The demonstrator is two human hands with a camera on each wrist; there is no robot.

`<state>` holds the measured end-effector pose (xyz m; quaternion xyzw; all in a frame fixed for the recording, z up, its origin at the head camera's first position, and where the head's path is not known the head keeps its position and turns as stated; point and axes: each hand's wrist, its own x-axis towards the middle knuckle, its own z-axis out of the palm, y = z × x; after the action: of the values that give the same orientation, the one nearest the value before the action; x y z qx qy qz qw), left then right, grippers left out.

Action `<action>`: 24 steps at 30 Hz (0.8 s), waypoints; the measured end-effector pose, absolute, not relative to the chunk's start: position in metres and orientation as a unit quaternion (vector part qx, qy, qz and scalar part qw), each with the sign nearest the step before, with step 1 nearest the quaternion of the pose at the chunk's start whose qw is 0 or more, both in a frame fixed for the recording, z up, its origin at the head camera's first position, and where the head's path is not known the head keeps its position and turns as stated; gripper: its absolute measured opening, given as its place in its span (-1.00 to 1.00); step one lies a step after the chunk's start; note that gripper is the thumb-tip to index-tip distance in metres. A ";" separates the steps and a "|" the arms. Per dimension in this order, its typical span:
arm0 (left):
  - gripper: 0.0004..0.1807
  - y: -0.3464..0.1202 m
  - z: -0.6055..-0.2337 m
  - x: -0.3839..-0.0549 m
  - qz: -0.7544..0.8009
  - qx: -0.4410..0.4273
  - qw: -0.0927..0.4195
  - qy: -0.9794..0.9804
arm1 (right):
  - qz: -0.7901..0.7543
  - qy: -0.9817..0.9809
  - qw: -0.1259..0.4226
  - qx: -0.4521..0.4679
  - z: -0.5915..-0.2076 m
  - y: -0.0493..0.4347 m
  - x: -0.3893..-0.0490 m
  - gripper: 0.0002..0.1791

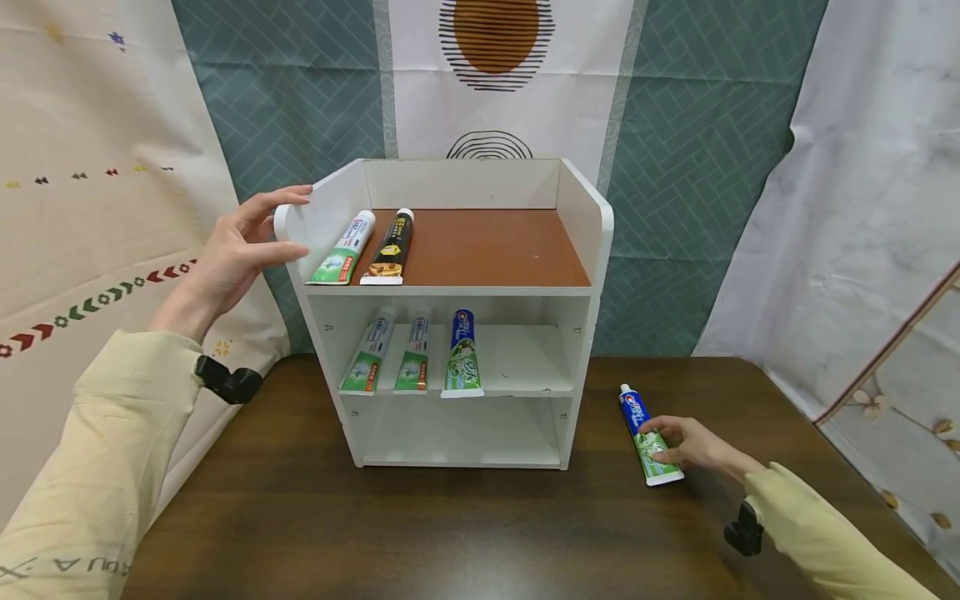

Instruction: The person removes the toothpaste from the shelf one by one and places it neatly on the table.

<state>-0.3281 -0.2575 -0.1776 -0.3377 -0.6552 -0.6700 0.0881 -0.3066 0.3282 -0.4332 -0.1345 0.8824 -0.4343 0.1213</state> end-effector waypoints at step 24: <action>-0.44 -0.257 -0.176 -0.323 -0.640 -0.331 0.102 -0.686 | -0.337 0.903 -0.097 -0.248 -0.381 0.333 -0.316 -0.68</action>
<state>-0.3233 -0.2571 -0.1761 -0.3311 -0.6855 -0.6403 0.1024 -0.3158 0.3328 -0.3809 -0.2482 0.9031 -0.3367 -0.0973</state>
